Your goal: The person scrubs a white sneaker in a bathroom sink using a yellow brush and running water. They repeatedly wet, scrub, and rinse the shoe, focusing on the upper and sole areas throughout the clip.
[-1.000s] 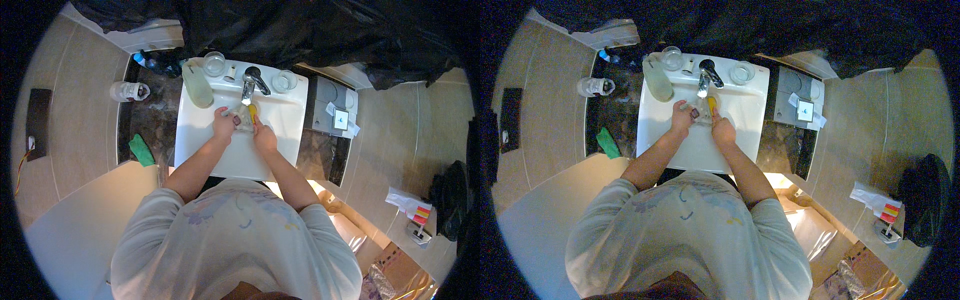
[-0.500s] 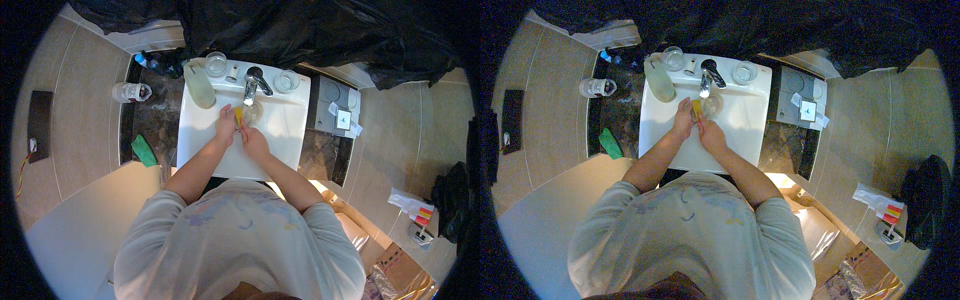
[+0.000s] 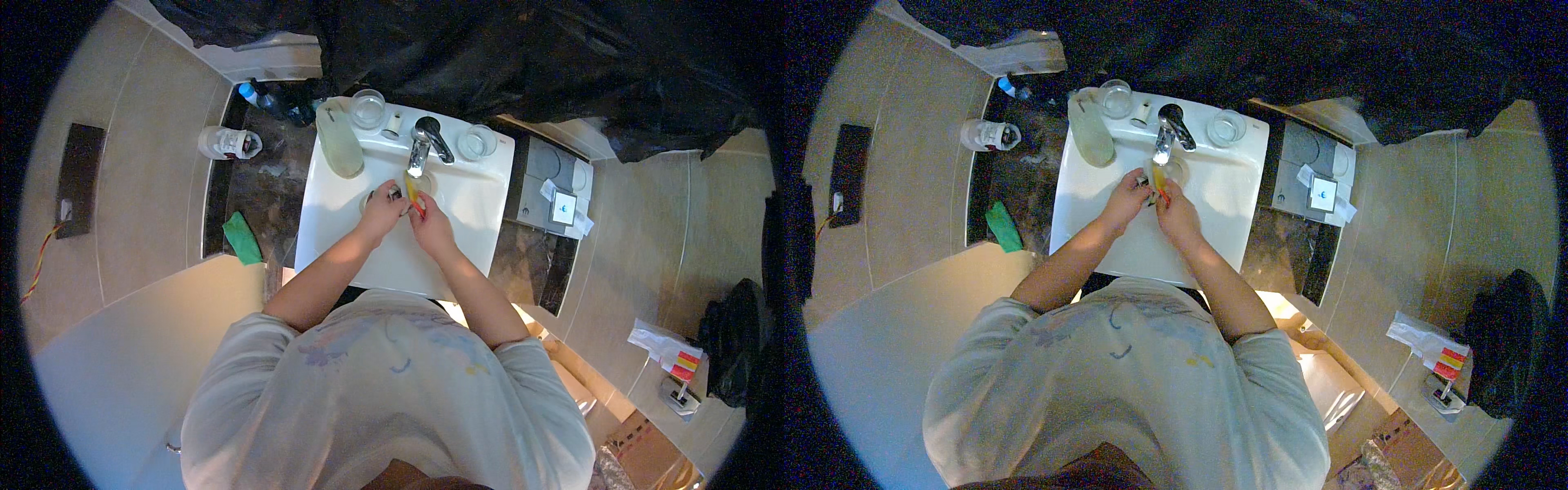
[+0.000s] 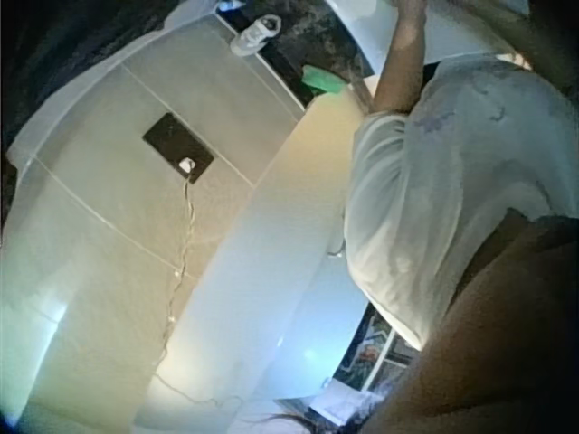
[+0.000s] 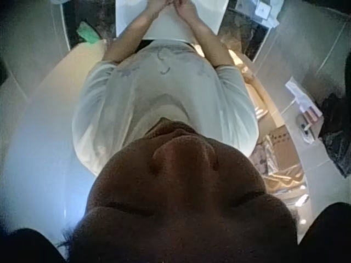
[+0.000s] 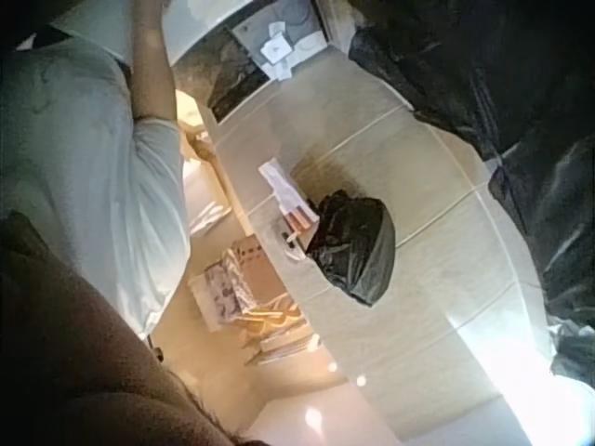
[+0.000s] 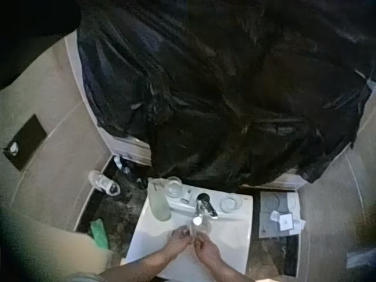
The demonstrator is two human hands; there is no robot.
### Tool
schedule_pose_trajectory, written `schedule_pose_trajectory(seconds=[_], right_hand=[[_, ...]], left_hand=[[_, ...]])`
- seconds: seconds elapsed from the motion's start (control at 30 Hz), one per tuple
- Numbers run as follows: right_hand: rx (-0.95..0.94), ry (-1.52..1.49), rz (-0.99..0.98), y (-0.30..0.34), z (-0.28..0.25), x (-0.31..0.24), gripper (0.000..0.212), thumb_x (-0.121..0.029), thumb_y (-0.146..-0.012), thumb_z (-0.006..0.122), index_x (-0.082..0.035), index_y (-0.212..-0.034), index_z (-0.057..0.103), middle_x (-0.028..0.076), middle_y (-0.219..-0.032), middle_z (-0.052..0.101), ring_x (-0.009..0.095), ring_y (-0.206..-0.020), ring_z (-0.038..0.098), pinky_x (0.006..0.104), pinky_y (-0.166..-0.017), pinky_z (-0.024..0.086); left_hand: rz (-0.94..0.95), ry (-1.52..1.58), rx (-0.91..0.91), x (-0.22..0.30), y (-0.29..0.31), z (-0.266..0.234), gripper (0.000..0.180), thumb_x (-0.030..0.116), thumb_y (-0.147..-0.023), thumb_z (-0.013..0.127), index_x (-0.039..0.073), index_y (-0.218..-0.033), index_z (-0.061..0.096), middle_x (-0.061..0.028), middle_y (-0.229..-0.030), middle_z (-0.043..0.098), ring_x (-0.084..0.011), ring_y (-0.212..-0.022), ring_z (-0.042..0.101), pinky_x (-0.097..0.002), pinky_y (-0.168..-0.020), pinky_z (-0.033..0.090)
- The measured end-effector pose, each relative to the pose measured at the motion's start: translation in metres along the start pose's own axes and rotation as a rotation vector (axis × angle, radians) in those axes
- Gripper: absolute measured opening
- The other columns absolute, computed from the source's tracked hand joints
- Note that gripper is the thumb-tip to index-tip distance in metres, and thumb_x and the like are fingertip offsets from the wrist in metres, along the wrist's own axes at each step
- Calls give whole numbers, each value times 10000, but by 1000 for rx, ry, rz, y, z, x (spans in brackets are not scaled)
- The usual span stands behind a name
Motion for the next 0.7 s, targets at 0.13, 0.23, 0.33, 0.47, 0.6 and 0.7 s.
schedule_pose_trajectory(seconds=[0.13, 0.23, 0.33, 0.47, 0.6, 0.7], right_hand=[[134, 588, -332, 19, -32, -1, 415, -126, -859, 647, -101, -1271, 611, 138, -956, 656, 325, -809, 637, 437, -710, 521], [420, 541, -654, 20, -54, -20, 401, -88, -807, 675, -96, -1207, 652, 136, -1107, 641, 339, -990, 617, 480, -871, 481], [508, 518, -747, 4, -68, -45, 425, -53, -798, 671, -62, -1222, 634, 171, -1322, 562, 379, -1206, 538, 483, -991, 428], [445, 472, -718, -11, -63, -38, 404, -38, -835, 649, -33, -1238, 627, 211, -1454, 461, 407, -1350, 433, 491, -1096, 369], [430, 494, -651, -8, -44, -26, 405, -39, -851, 645, -39, -1256, 631, 222, -1482, 429, 426, -1391, 375, 469, -1124, 351], [424, 525, -669, 11, -31, -53, 409, -50, -839, 647, -55, -1248, 641, 206, -1415, 493, 418, -1306, 457, 468, -1066, 403]], left_hand=[[37, -42, -64, -6, -5, -13, 517, 136, -946, 569, -25, -1417, 430, -134, -1214, 628, -199, -1101, 591, -307, -965, 456], [8, -44, -76, -5, -5, -14, 512, 151, -948, 567, -32, -1410, 442, -130, -1233, 619, -195, -1102, 589, -305, -960, 457], [118, -94, -177, -7, -3, -13, 523, 161, -947, 580, -33, -1414, 446, -133, -1250, 612, -195, -1104, 585, -308, -958, 457], [118, -134, -89, 26, 31, -19, 500, 174, -935, 610, -34, -1374, 489, -145, -1212, 627, -207, -1069, 598, -319, -923, 473], [118, -93, -2, 17, 39, -49, 465, 167, -944, 616, -19, -1357, 514, -151, -1226, 624, -207, -1090, 597, -323, -936, 477], [173, -143, 50, 13, 45, -78, 432, 156, -966, 604, -8, -1357, 522, -146, -1261, 620, -194, -1122, 596, -321, -970, 474]])
Point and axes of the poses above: each hand's wrist, its own y-axis away from the middle knuckle, its own z-axis out of the palm, x = y × z, the point moved 1 cm from there along -y, towards the middle knuckle
